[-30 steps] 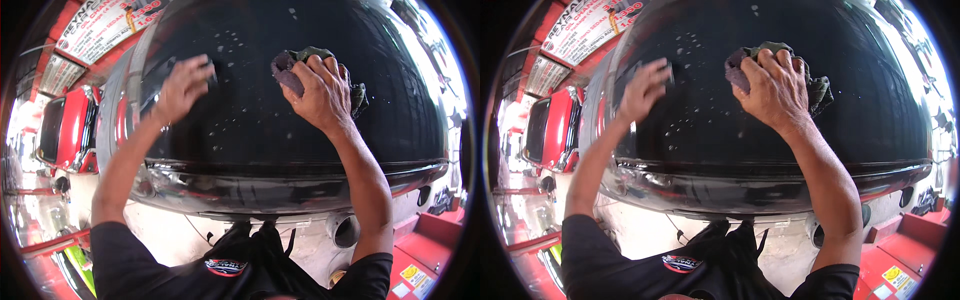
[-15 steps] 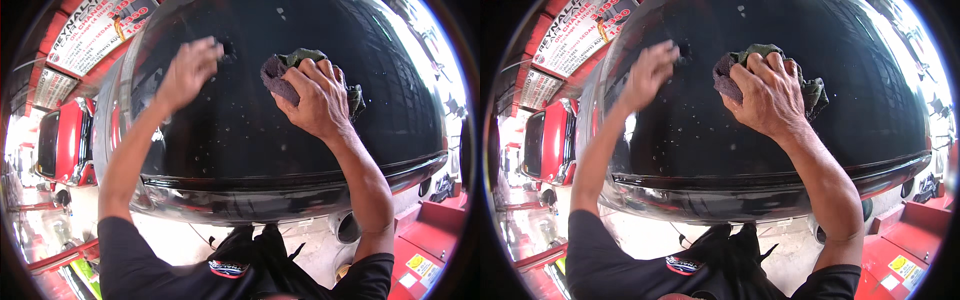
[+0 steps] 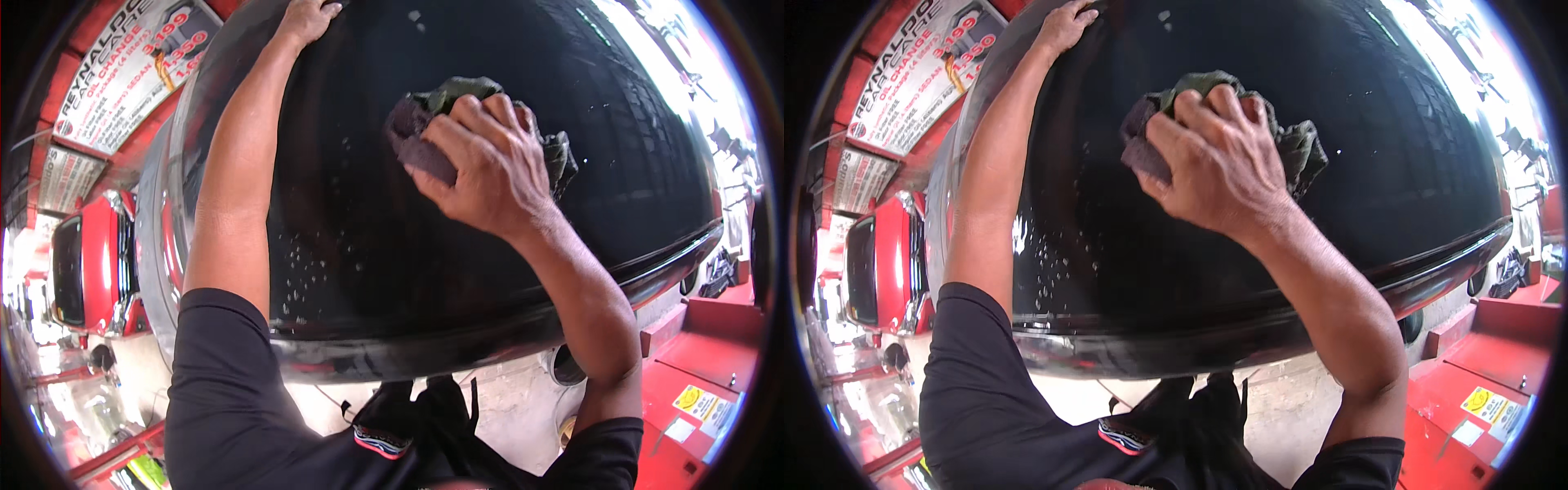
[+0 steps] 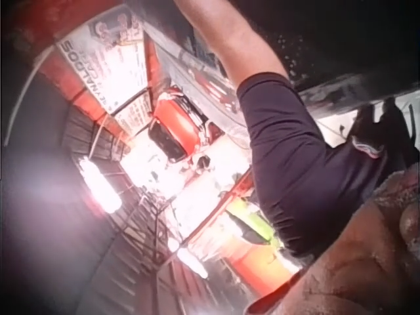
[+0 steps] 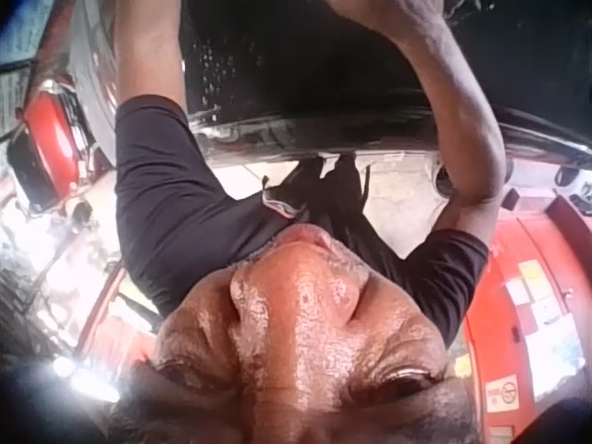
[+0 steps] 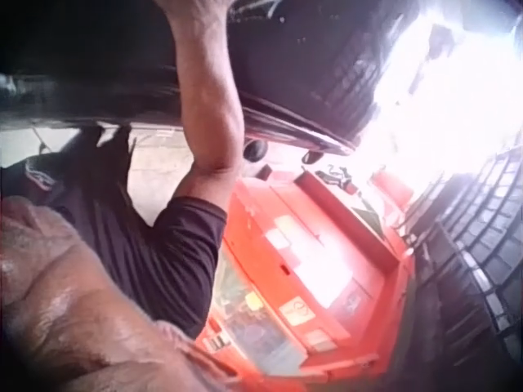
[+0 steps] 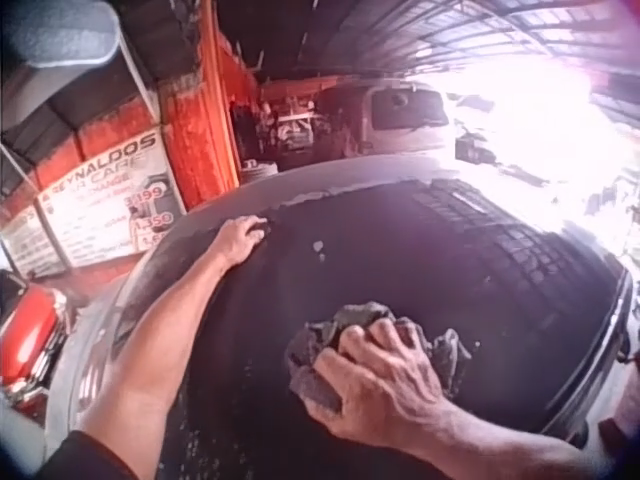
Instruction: The person is using a sanding block and a damp cloth to sand and smooth the surface of a dark-colored vehicle body panel.
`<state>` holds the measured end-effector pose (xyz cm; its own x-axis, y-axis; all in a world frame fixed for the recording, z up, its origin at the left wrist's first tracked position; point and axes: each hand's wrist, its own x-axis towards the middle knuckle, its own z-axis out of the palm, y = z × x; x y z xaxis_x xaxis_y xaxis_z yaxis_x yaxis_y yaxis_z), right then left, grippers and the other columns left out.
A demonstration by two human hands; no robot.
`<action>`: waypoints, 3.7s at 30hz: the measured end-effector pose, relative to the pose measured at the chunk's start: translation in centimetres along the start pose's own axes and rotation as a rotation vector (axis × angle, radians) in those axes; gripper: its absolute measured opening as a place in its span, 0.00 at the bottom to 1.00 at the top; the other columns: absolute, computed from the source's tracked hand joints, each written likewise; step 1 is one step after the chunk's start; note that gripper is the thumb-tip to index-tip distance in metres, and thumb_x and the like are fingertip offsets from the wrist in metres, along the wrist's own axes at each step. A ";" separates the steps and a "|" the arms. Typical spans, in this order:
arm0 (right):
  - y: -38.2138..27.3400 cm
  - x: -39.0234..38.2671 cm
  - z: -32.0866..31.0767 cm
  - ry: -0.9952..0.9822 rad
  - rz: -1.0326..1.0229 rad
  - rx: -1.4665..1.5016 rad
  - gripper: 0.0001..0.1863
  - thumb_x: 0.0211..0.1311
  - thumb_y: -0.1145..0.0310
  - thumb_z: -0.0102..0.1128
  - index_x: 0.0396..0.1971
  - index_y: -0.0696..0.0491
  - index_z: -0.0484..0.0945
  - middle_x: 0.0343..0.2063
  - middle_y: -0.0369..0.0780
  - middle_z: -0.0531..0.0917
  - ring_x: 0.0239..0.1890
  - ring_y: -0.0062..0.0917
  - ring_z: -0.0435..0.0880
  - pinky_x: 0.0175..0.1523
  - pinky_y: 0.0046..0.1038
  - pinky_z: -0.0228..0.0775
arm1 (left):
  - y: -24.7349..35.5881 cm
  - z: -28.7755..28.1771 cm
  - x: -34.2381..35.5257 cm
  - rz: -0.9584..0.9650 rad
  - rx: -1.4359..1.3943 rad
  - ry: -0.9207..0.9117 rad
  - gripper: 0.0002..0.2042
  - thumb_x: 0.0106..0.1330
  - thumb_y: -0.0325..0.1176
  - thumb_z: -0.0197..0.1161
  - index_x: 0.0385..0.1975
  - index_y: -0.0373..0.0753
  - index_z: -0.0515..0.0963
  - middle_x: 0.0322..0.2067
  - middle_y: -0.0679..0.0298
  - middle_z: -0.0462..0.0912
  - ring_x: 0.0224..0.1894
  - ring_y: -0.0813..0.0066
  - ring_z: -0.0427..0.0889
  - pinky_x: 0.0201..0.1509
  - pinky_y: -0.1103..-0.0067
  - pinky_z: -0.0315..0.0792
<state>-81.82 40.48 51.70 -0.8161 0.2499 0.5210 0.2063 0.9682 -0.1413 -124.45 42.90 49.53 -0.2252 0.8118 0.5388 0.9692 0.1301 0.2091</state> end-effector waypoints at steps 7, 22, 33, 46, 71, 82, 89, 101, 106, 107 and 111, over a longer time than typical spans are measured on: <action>0.9 -0.7 0.3 0.058 0.004 -0.022 0.22 0.51 0.54 0.80 0.44 0.47 0.87 0.43 0.38 0.81 0.53 0.35 0.77 0.61 0.46 0.67 | 15.7 -11.8 -25.6 0.086 -0.153 -0.133 0.26 0.64 0.22 0.67 0.64 0.46 0.78 0.68 0.52 0.73 0.65 0.49 0.73 0.69 0.61 0.69; -1.4 0.8 0.1 0.068 -0.048 0.074 0.20 0.52 0.56 0.78 0.44 0.47 0.87 0.44 0.39 0.81 0.53 0.36 0.77 0.60 0.46 0.68 | -15.2 -8.9 -6.6 -0.260 0.311 -0.023 0.21 0.73 0.48 0.62 0.60 0.45 0.81 0.55 0.51 0.85 0.60 0.49 0.82 0.65 0.63 0.73; -0.4 -0.3 0.5 -0.031 0.068 -0.073 0.20 0.52 0.54 0.80 0.42 0.47 0.86 0.42 0.36 0.80 0.52 0.34 0.77 0.60 0.44 0.68 | 15.1 -17.7 -37.2 -0.113 -0.063 -0.182 0.25 0.65 0.22 0.66 0.63 0.45 0.78 0.70 0.53 0.73 0.65 0.47 0.75 0.69 0.61 0.67; -0.9 0.8 0.1 0.012 -0.022 0.015 0.18 0.55 0.56 0.75 0.40 0.51 0.85 0.42 0.38 0.82 0.48 0.37 0.77 0.58 0.41 0.69 | -13.1 -9.8 -14.1 -0.382 0.293 0.023 0.20 0.74 0.43 0.63 0.59 0.37 0.80 0.56 0.54 0.86 0.62 0.58 0.82 0.67 0.69 0.72; 0.3 0.4 0.8 -0.045 0.017 -0.067 0.17 0.54 0.56 0.76 0.40 0.50 0.86 0.41 0.36 0.81 0.49 0.38 0.79 0.60 0.41 0.69 | -12.5 -6.9 -17.3 -0.279 0.004 0.016 0.18 0.76 0.42 0.62 0.59 0.39 0.81 0.58 0.54 0.85 0.64 0.63 0.81 0.68 0.72 0.70; -1.3 0.5 0.1 -0.023 0.022 -0.057 0.15 0.56 0.62 0.75 0.40 0.52 0.84 0.41 0.39 0.81 0.47 0.38 0.78 0.57 0.40 0.70 | 5.4 -18.3 -41.0 -0.128 -0.003 -0.117 0.24 0.67 0.23 0.66 0.64 0.43 0.77 0.68 0.51 0.75 0.67 0.51 0.75 0.70 0.62 0.67; -2.2 1.1 -0.3 -0.024 0.017 0.030 0.16 0.54 0.60 0.76 0.39 0.51 0.85 0.39 0.38 0.80 0.47 0.40 0.77 0.58 0.41 0.69 | -20.0 -13.2 -20.1 -0.368 0.093 0.022 0.23 0.76 0.43 0.61 0.67 0.39 0.75 0.61 0.50 0.82 0.66 0.59 0.79 0.70 0.68 0.69; -1.2 0.5 0.3 -0.036 0.043 -0.052 0.16 0.56 0.58 0.76 0.40 0.51 0.86 0.40 0.37 0.81 0.47 0.37 0.78 0.59 0.40 0.70 | 12.3 -20.6 -45.5 -0.254 -0.047 -0.099 0.25 0.65 0.23 0.66 0.64 0.44 0.78 0.65 0.47 0.76 0.63 0.47 0.77 0.69 0.59 0.68; -1.7 0.9 0.3 -0.055 0.030 -0.055 0.16 0.58 0.60 0.74 0.40 0.54 0.84 0.41 0.40 0.81 0.47 0.38 0.78 0.56 0.39 0.71 | 1.6 -15.9 -39.3 -0.578 -0.553 0.145 0.20 0.74 0.27 0.63 0.66 0.38 0.75 0.68 0.53 0.76 0.68 0.56 0.78 0.70 0.66 0.70; -1.3 0.8 0.3 -0.060 0.008 -0.075 0.16 0.57 0.60 0.74 0.40 0.54 0.84 0.41 0.40 0.81 0.47 0.38 0.78 0.56 0.39 0.71 | -2.8 -14.7 -34.1 -0.434 -0.241 0.002 0.18 0.76 0.31 0.62 0.63 0.38 0.77 0.65 0.55 0.79 0.68 0.59 0.78 0.70 0.68 0.71; -1.7 1.4 -0.6 -0.062 -0.005 -0.052 0.16 0.55 0.60 0.75 0.40 0.53 0.85 0.39 0.39 0.80 0.46 0.37 0.77 0.54 0.38 0.70 | -21.8 -9.1 -18.9 -0.341 0.136 0.145 0.20 0.71 0.42 0.65 0.57 0.36 0.82 0.57 0.48 0.84 0.63 0.48 0.80 0.68 0.63 0.71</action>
<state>-82.95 39.20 53.19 -0.8485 0.2461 0.4685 0.2290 0.9689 -0.0942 -142.24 19.54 42.17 -0.5392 0.6210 0.5688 0.8382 0.4611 0.2911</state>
